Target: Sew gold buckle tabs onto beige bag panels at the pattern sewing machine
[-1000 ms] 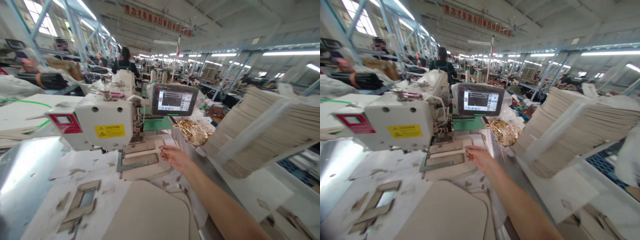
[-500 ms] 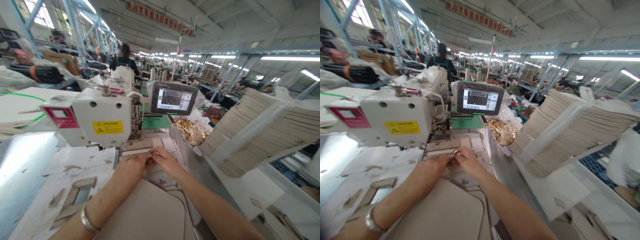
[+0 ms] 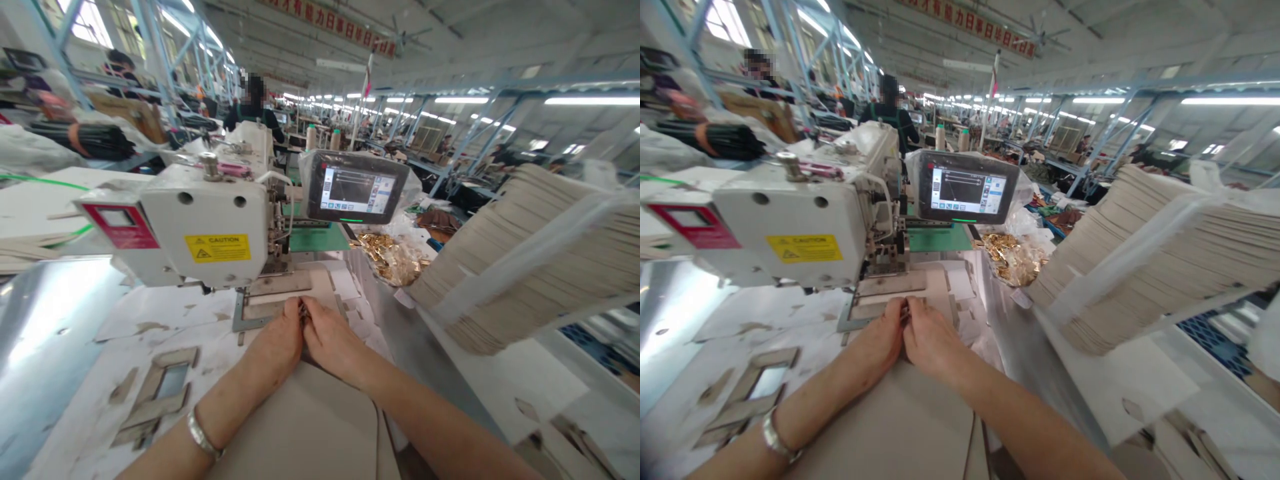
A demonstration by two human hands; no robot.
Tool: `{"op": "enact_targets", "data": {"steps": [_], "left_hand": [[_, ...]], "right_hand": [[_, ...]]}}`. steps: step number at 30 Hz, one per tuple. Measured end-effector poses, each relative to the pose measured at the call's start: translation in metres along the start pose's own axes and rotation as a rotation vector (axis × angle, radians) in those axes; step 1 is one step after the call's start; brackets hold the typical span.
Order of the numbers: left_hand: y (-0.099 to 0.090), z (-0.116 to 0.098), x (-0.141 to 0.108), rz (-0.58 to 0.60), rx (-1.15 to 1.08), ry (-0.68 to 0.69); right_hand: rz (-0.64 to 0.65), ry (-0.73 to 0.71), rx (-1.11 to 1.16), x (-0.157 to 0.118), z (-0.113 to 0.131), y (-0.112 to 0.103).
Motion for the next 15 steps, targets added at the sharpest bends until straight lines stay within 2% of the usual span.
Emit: {"op": "enact_targets", "data": {"steps": [2,4,6,9,11,15], "left_hand": [[-0.013,-0.007,-0.002,-0.038,0.164,0.042],[-0.025,-0.018,-0.006,-0.098,0.348,0.117],[-0.023,-0.023,-0.01,-0.122,0.472,0.173],[-0.004,-0.005,-0.013,-0.083,0.457,0.136],[0.006,0.012,-0.013,-0.063,0.432,0.087],[0.01,0.029,-0.009,-0.073,0.394,0.107]], "right_hand": [[0.013,0.05,0.007,0.011,-0.012,-0.004],[0.084,0.103,0.081,0.027,-0.028,-0.005],[0.203,0.222,0.204,0.042,-0.049,-0.002],[0.425,0.495,0.337,0.055,-0.078,0.007],[0.517,0.613,0.36,0.059,-0.087,0.008],[0.47,0.668,0.349,0.074,-0.093,-0.001]]}}
Point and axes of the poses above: each hand's wrist, its own x-axis towards the middle knuckle, its own y-axis out of the palm, z = x × y, the point moved 10 cm from there along x, towards the middle knuckle, and after that the axes turned 13 degrees about y, right-handed, at the moved point
